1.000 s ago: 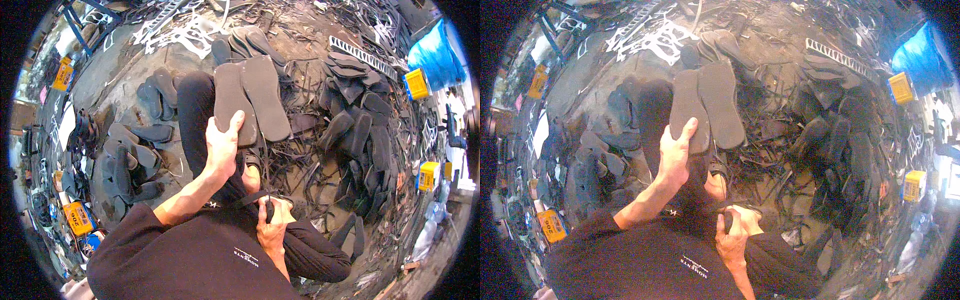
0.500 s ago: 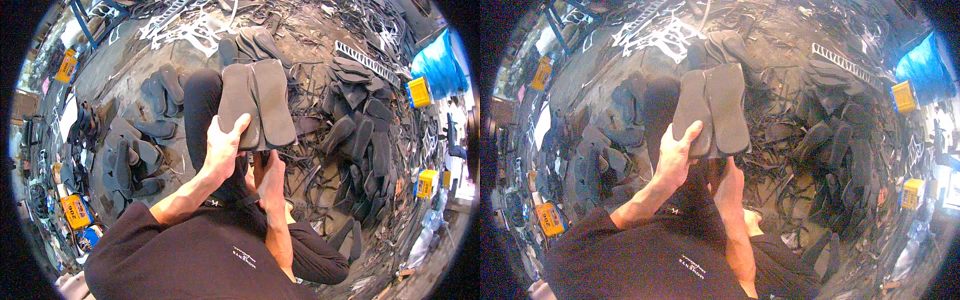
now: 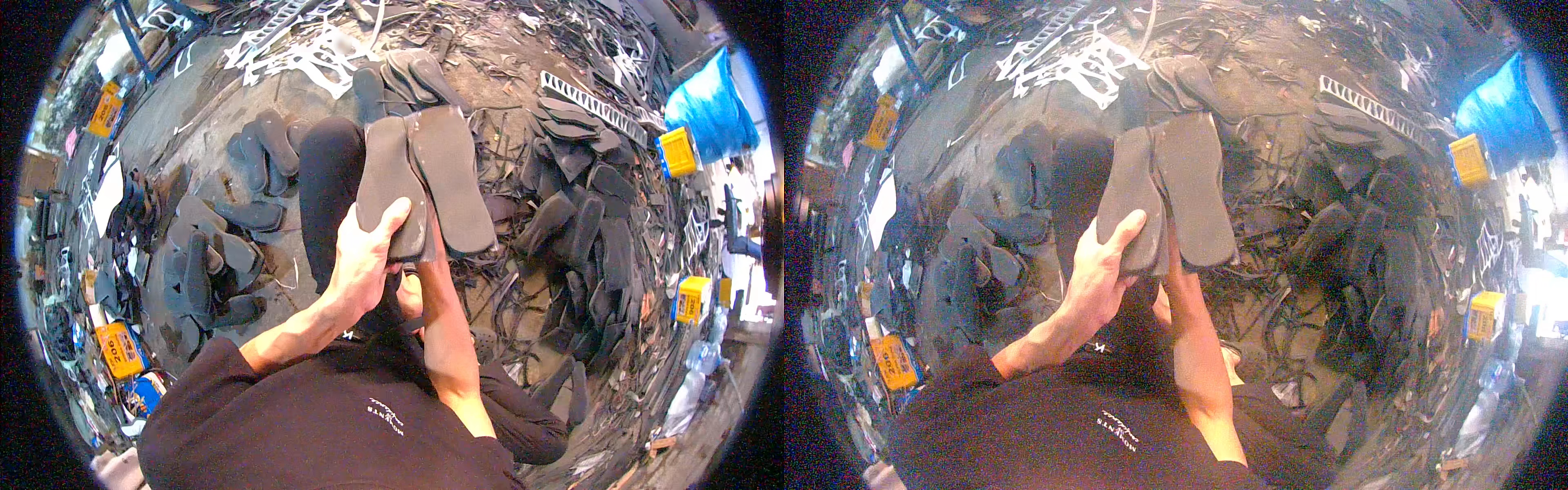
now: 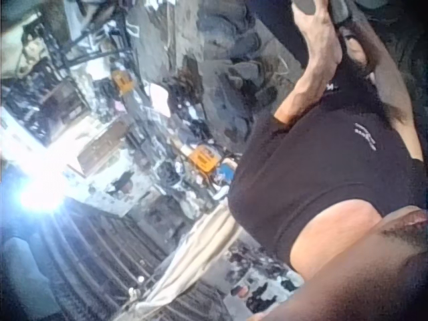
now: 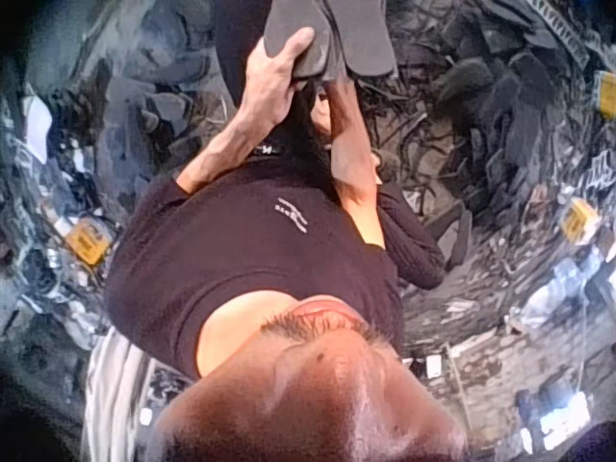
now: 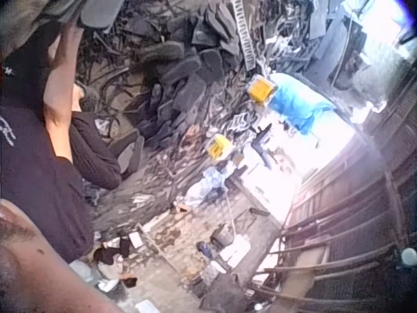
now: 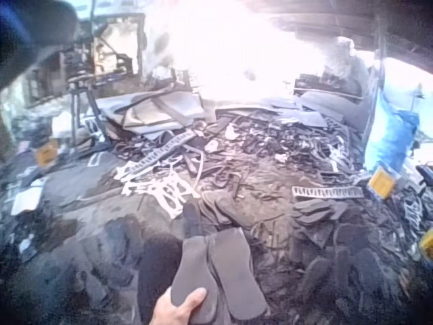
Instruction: The person sits cross-legged on the floor and uses a knife to trim edges and remove excess material from black rubber shoe parts. They handle each piece one at a time, rotating it to trim different sides and discarding trimmed strips onto the surrounding pile.
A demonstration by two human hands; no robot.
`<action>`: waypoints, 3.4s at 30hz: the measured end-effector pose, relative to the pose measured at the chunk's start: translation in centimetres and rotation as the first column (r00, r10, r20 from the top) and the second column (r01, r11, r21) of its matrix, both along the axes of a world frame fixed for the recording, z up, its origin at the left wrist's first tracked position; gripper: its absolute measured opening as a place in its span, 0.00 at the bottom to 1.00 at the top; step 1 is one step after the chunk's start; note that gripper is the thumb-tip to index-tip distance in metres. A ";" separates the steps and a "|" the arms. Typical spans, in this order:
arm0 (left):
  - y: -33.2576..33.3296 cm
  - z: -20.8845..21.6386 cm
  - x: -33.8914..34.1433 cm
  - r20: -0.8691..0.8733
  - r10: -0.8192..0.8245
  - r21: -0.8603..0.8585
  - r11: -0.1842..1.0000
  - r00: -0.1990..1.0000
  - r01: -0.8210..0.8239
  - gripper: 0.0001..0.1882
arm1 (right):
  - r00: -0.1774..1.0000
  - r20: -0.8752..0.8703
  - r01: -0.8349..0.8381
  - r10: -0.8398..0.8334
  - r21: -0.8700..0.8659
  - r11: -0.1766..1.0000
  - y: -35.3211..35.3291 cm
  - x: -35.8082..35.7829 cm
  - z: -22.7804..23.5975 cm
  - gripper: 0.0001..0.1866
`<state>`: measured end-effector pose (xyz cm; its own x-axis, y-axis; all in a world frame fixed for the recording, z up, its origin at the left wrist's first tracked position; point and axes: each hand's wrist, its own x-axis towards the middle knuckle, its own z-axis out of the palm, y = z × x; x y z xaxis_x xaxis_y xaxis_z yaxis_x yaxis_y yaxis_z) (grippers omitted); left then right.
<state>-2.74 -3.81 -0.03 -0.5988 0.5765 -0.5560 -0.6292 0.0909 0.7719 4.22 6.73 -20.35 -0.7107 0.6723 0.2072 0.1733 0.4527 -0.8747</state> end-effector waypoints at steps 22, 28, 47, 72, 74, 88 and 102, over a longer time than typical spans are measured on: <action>3.3 -2.5 -0.9 0.084 -0.598 0.175 0.796 0.797 0.579 0.18 | 0.837 0.195 0.532 -0.511 -0.070 0.844 -9.0 14.9 18.0 0.26; 3.0 -0.8 -0.4 0.151 -0.702 0.241 0.709 0.696 0.663 0.17 | 0.771 0.188 0.592 -0.609 0.143 0.793 -12.1 17.9 13.8 0.30; 3.5 5.3 2.1 0.003 -0.948 0.229 0.309 0.317 0.923 0.17 | 0.774 0.424 -0.253 0.470 -0.474 0.844 6.7 18.2 31.6 0.30; 3.2 -0.4 2.4 0.164 -0.120 0.239 0.968 0.979 0.079 0.16 | 0.859 0.216 0.492 -0.464 -0.099 0.865 -12.1 13.6 14.0 0.18; 2.1 -0.6 2.3 0.141 -0.121 0.250 0.965 0.983 0.082 0.17 | 0.869 0.243 0.471 -0.432 -0.137 0.871 -10.8 12.8 15.2 0.21; -2.4 -4.4 0.1 0.111 -0.336 0.335 0.899 0.935 0.283 0.17 | 0.930 0.127 0.365 -0.344 -0.232 0.901 -1.6 2.6 14.2 0.38; 1.5 -4.0 -1.8 -0.056 -0.217 0.194 0.955 0.975 0.224 0.17 | 0.985 0.065 0.168 -0.161 -0.597 0.785 -5.8 9.5 17.6 0.21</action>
